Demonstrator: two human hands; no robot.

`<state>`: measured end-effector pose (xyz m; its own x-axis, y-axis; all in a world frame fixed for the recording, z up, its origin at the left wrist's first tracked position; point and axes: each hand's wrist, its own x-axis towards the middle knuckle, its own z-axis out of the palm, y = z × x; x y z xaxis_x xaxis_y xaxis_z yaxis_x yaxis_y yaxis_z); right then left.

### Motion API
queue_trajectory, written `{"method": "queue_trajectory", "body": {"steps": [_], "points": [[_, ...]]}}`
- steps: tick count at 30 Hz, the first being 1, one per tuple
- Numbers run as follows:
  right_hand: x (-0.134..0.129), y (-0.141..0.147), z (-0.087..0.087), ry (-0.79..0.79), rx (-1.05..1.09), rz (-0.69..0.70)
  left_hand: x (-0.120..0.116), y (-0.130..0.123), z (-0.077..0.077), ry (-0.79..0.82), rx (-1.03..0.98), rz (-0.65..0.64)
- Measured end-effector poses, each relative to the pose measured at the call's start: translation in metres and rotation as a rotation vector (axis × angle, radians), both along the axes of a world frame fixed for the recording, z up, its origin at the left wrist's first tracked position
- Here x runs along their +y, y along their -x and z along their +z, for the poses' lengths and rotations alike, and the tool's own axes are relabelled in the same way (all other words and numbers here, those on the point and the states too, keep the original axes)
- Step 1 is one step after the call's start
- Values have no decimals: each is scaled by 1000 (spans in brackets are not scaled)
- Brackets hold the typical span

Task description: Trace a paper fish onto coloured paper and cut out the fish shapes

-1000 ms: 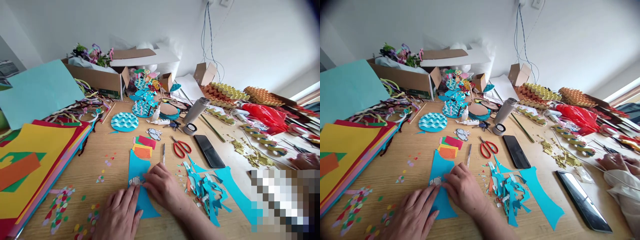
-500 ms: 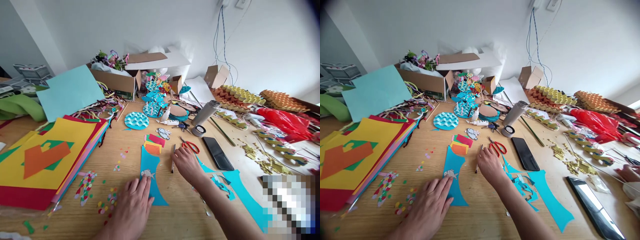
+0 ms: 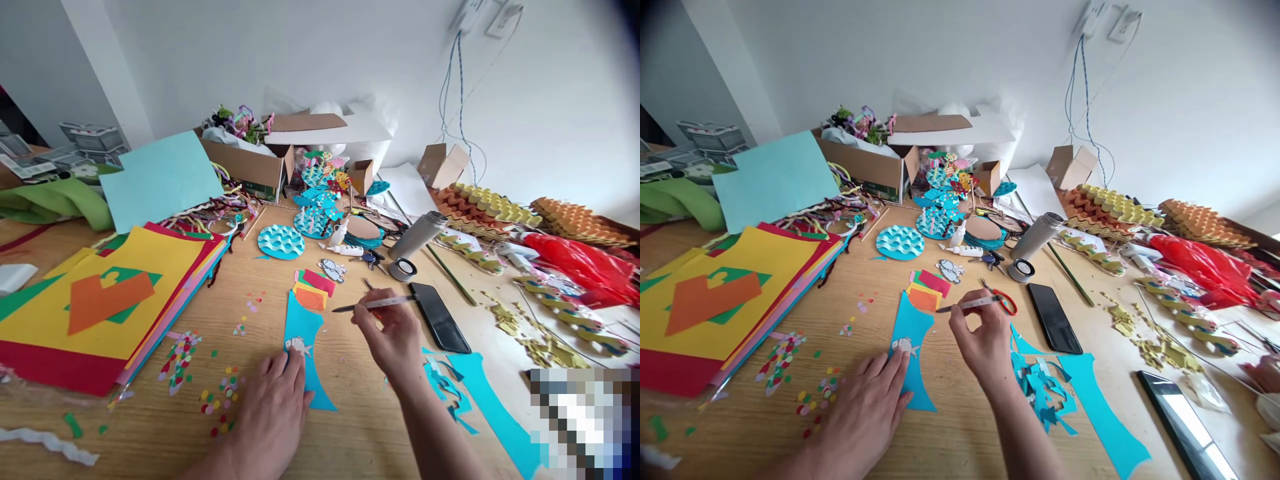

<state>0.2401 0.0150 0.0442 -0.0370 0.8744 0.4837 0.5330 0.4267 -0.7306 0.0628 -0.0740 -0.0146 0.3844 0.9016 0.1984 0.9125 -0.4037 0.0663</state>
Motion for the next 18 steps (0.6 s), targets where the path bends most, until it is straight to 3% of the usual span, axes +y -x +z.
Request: {"method": "queue_trajectory", "body": {"steps": [3, 6, 11, 18], "points": [[-13, 26, -10, 277, 507, 122, 0, -1, 1, -7, 11, 10], [-16, 42, -28, 445, 729, 223, 0, -2, 0, -24, 0, 16], [-15, 53, -54, 579, 807, 208, 2, -2, -6, -74, -56, 17], [-12, 62, -59, 670, 678, 194, 0, 0, -16, -143, -70, -15]]}}
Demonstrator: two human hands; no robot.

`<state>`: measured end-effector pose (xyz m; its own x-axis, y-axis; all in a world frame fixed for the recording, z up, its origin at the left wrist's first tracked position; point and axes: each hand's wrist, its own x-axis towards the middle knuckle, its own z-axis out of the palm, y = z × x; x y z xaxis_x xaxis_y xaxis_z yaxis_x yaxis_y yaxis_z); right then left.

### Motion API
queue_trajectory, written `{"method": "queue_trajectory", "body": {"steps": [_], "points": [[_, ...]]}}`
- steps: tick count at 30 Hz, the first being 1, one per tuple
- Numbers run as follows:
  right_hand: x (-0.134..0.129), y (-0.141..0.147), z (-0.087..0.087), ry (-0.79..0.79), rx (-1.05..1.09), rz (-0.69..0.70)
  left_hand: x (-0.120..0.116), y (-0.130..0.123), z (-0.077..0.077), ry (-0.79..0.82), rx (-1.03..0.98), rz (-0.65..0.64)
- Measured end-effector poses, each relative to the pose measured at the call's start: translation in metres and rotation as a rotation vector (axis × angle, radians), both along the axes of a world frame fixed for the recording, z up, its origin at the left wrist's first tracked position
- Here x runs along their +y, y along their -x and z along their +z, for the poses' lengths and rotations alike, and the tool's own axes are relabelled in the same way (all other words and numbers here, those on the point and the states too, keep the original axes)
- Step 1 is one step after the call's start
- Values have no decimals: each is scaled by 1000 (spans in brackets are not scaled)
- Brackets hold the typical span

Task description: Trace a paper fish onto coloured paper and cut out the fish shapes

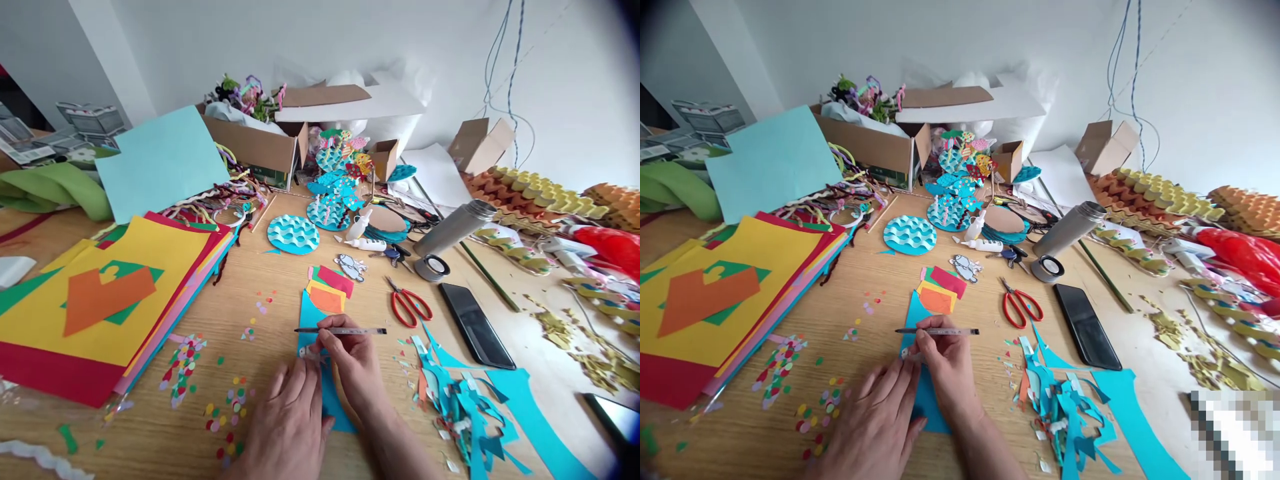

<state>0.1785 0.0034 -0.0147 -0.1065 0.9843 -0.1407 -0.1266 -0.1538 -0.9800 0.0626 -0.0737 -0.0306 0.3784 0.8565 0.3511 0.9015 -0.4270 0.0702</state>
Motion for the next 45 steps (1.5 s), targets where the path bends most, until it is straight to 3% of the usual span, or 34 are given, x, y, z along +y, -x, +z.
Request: {"method": "queue_trajectory", "body": {"steps": [8, 15, 35, 45], "points": [[-2, 0, -10, -72, -251, 15, 1, 2, -2, 48, -38, -15], [0, 0, -17, -270, -524, 47, 1, 3, 4, 126, -23, 2], [0, 1, -21, -309, -563, 144, 3, 3, 4, 113, -54, 13], [0, 1, -19, -305, -566, 155, 0, 1, -5, 3, -36, 1]]}}
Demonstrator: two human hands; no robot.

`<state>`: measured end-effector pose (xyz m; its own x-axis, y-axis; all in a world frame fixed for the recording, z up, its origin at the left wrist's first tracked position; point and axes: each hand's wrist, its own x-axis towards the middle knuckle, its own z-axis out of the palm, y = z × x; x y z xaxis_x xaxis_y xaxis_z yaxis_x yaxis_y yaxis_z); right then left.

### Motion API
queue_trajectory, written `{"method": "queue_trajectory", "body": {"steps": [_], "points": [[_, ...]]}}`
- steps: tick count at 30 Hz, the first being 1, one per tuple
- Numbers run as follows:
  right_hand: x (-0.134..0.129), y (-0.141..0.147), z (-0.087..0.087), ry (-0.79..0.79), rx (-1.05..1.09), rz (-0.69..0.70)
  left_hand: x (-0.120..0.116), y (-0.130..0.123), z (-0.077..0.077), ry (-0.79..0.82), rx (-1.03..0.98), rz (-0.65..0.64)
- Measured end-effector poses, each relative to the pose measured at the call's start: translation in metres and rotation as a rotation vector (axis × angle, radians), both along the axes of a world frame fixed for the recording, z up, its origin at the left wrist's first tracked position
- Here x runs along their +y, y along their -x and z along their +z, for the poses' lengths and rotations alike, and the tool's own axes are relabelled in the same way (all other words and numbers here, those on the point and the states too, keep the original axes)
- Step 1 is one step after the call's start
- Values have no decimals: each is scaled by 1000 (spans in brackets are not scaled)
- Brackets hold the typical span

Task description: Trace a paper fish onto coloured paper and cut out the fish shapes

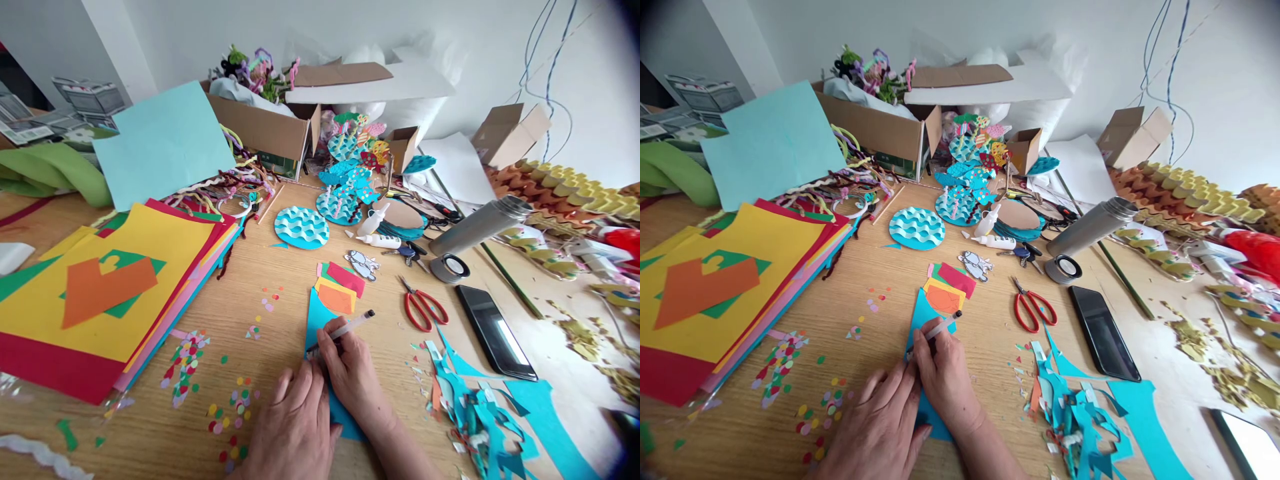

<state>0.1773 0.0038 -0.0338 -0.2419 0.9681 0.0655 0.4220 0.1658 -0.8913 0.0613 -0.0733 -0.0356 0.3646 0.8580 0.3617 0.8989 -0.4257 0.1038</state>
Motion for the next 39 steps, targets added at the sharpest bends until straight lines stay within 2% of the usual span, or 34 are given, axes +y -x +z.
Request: {"method": "queue_trajectory", "body": {"steps": [17, 27, 39], "points": [[-1, 1, -1, -19, -40, -54, 1, -4, -4, -40, -13, 22], [1, 1, 2, -22, -48, -70, 5, -7, -1, -71, -39, 62], [5, -1, 7, 26, 5, -52, 1, -5, -2, -51, -23, 24]]}}
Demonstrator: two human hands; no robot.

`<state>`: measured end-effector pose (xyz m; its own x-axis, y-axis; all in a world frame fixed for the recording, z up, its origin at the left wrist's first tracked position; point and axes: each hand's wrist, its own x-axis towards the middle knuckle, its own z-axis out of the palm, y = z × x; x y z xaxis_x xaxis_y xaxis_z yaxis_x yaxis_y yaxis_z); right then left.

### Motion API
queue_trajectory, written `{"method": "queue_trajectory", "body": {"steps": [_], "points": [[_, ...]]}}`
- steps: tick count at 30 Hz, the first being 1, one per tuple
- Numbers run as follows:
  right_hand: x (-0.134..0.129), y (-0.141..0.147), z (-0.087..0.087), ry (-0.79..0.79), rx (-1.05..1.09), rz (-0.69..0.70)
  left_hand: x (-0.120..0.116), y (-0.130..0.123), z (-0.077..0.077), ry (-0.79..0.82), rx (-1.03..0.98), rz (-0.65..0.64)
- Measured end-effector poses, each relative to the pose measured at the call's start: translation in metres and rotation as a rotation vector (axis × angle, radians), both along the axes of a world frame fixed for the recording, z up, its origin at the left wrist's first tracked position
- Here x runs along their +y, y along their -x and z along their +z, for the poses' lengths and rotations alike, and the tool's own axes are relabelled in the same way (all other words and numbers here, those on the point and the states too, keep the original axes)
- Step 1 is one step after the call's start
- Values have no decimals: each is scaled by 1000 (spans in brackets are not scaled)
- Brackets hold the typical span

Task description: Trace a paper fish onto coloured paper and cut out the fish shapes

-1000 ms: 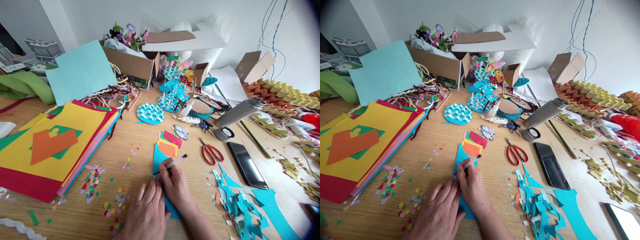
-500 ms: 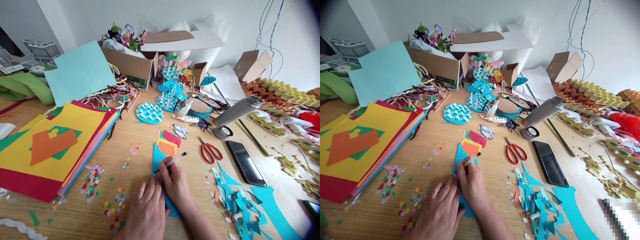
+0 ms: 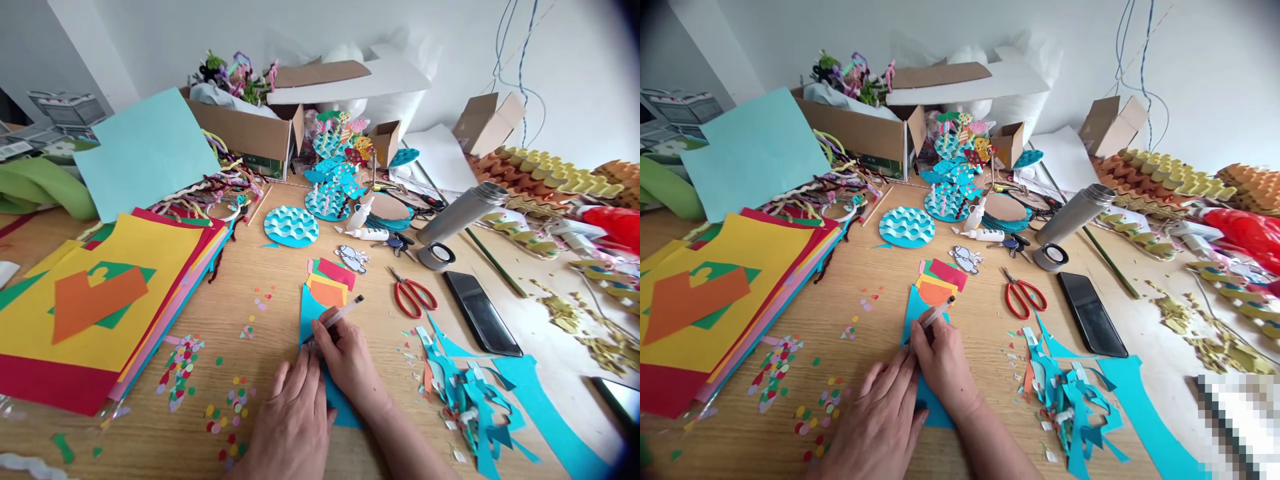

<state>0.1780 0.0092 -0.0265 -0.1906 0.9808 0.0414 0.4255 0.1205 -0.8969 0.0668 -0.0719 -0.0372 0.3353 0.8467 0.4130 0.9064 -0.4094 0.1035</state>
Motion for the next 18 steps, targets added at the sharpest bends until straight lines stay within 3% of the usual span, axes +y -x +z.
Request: {"method": "queue_trajectory", "body": {"steps": [18], "points": [[-1, -2, 1, -6, -14, -60, 2, -4, 2, 2, 2, 9]]}}
